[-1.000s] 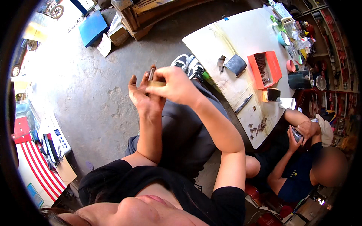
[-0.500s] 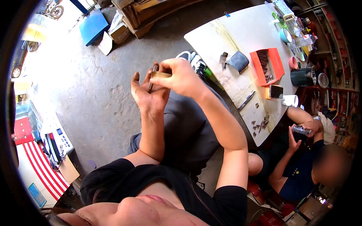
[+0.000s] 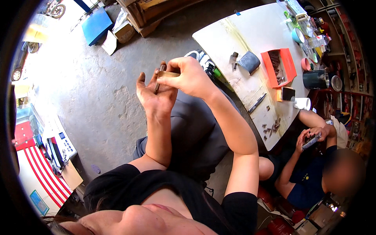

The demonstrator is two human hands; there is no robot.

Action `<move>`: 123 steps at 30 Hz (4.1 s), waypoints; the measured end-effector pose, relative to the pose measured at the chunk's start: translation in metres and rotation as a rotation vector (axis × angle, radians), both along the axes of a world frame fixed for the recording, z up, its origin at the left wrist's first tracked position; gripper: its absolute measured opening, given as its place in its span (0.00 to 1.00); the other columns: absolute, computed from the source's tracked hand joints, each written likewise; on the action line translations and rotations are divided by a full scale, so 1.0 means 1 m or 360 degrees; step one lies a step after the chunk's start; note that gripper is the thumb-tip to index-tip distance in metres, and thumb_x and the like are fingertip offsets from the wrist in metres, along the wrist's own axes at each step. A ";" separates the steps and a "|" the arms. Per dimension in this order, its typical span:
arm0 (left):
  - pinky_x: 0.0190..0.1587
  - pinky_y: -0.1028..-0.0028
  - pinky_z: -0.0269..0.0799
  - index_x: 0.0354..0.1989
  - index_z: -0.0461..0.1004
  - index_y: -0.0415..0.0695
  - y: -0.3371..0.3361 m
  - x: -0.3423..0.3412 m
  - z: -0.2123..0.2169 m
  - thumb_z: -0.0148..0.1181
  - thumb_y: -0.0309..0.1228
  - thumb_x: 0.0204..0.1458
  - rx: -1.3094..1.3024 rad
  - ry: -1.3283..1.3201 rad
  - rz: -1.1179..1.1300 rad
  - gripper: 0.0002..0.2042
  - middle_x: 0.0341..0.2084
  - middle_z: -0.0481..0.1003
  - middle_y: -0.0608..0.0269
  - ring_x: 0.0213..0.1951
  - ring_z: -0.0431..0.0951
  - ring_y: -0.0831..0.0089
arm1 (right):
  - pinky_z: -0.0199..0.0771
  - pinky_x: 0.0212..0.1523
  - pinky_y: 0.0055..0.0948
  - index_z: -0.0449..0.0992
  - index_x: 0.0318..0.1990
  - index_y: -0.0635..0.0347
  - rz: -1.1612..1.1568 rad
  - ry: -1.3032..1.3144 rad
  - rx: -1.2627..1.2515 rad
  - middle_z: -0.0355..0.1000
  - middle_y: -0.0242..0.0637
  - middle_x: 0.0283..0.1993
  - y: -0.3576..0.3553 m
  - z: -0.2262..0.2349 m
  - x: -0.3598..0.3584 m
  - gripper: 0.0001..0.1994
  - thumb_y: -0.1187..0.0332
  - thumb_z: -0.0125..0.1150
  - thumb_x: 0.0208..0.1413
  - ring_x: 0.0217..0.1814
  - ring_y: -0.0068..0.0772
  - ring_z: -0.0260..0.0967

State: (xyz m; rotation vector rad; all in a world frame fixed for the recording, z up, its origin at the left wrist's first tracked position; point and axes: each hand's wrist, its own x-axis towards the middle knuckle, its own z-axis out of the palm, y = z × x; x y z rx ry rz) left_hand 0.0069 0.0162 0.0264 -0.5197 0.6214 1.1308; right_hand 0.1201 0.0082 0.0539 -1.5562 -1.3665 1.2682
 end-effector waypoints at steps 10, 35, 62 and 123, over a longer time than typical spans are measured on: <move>0.53 0.59 0.64 0.25 0.65 0.40 -0.003 -0.002 -0.011 0.41 0.47 0.54 0.0182 -0.0055 0.0032 0.20 0.39 0.72 0.46 0.44 0.70 0.54 | 0.62 0.28 0.21 0.71 0.23 0.66 0.0079 0.0001 0.0054 0.65 0.28 0.20 -0.003 -0.004 -0.005 0.10 0.70 0.67 0.43 0.25 0.15 0.58; 0.51 0.60 0.66 0.28 0.64 0.39 0.002 0.000 -0.011 0.42 0.46 0.54 0.0077 -0.0102 0.0058 0.20 0.40 0.71 0.45 0.43 0.70 0.54 | 0.63 0.26 0.23 0.72 0.24 0.69 0.0067 -0.0086 0.0123 0.67 0.36 0.18 0.003 -0.004 -0.001 0.14 0.66 0.67 0.44 0.23 0.16 0.61; 0.53 0.60 0.65 0.29 0.64 0.38 0.003 -0.007 -0.018 0.41 0.47 0.55 0.0179 -0.0056 0.0047 0.20 0.41 0.72 0.44 0.43 0.71 0.54 | 0.62 0.26 0.20 0.70 0.21 0.65 0.0079 -0.0126 0.0152 0.65 0.27 0.20 0.001 -0.010 -0.010 0.12 0.69 0.67 0.45 0.24 0.15 0.57; 0.44 0.64 0.64 0.36 0.61 0.41 0.004 -0.004 -0.012 0.44 0.43 0.55 0.0069 -0.0392 0.0045 0.15 0.41 0.74 0.51 0.40 0.71 0.61 | 0.64 0.33 0.15 0.72 0.33 0.61 -0.0207 0.0679 -0.0063 0.69 0.25 0.29 0.004 -0.019 -0.004 0.12 0.61 0.53 0.61 0.31 0.12 0.63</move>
